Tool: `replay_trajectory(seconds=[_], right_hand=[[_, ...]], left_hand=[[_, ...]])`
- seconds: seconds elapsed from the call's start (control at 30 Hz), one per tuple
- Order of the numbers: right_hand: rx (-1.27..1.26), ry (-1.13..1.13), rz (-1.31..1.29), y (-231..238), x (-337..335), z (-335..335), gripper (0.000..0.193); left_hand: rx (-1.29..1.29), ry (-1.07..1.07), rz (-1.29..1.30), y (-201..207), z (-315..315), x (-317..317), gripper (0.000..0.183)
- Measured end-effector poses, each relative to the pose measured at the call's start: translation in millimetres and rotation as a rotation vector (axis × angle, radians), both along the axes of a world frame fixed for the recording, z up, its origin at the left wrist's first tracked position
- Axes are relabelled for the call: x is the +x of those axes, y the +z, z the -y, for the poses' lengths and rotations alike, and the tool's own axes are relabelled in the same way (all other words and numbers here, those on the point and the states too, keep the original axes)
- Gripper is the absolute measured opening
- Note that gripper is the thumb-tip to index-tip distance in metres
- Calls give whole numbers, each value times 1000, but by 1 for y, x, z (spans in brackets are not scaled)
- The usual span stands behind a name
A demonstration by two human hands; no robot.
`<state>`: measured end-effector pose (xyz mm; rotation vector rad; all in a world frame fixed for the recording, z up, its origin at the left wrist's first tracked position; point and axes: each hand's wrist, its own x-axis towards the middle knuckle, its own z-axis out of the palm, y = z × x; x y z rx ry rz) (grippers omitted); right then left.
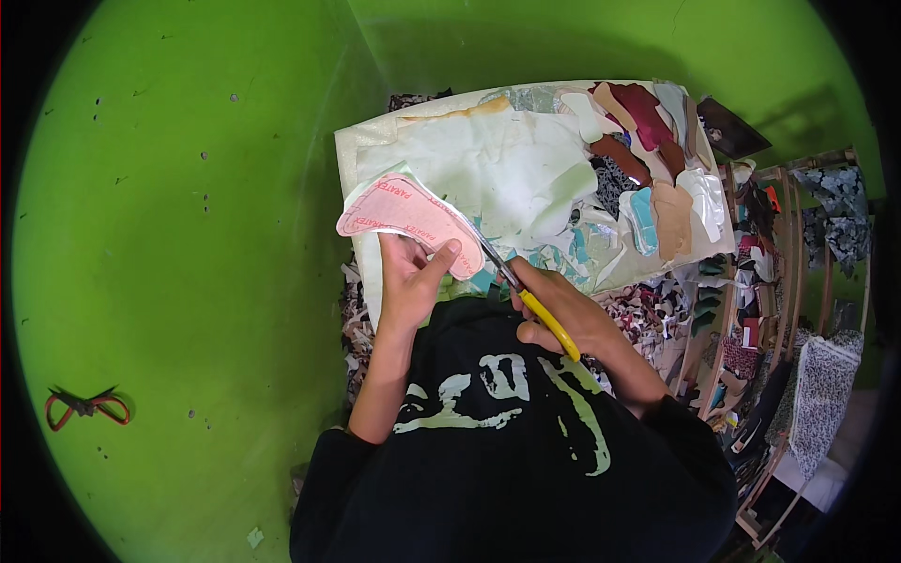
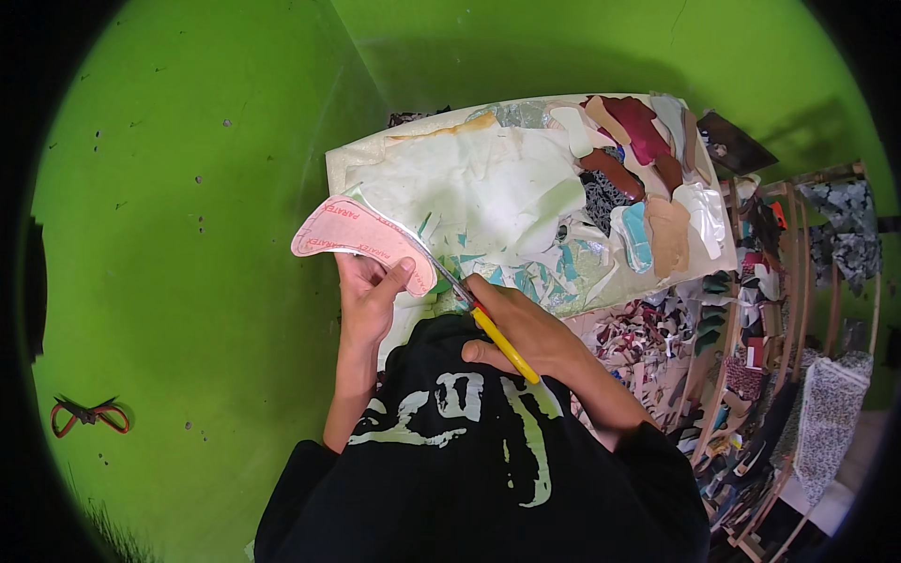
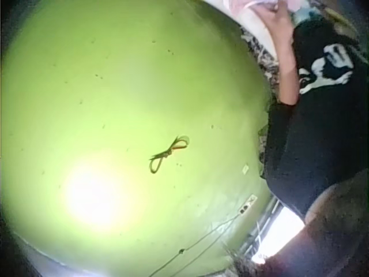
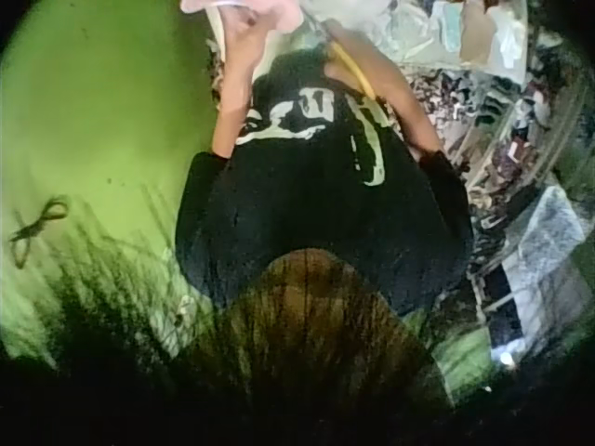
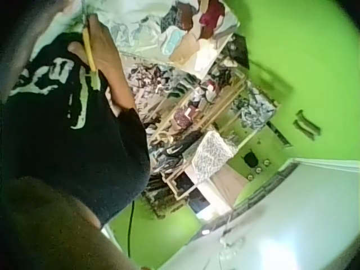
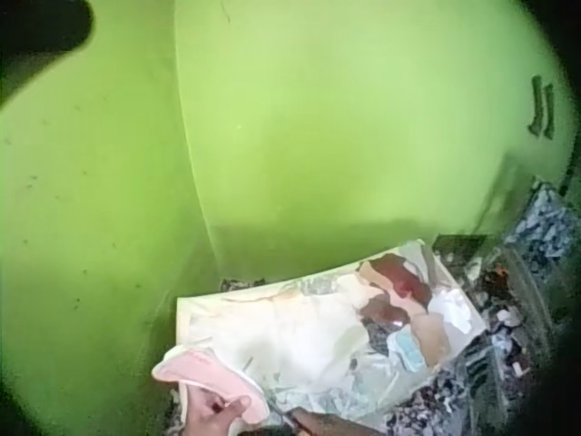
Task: Cutting out a pink foam shoe insole from a larger sheet of material using scissors.
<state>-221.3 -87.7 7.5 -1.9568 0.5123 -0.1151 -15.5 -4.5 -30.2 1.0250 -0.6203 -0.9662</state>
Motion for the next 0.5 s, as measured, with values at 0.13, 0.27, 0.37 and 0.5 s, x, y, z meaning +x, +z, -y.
replay_trajectory(seconds=[0.13, 0.27, 0.37, 0.5], right_hand=[[-113, -48, 11, -4, 4, -5, 59], [50, -61, 43, -6, 5, -3, 53], [-32, -96, 103, -11, 0, -4, 49], [-60, -85, 7, -6, 0, 0, 57]], left_hand=[[31, 71, 103, 2, 0, -6, 68], [58, 93, 99, 2, 0, -7, 69], [4, 62, -33, 4, 0, -7, 72], [-7, -11, -143, 3, -2, -2, 80]])
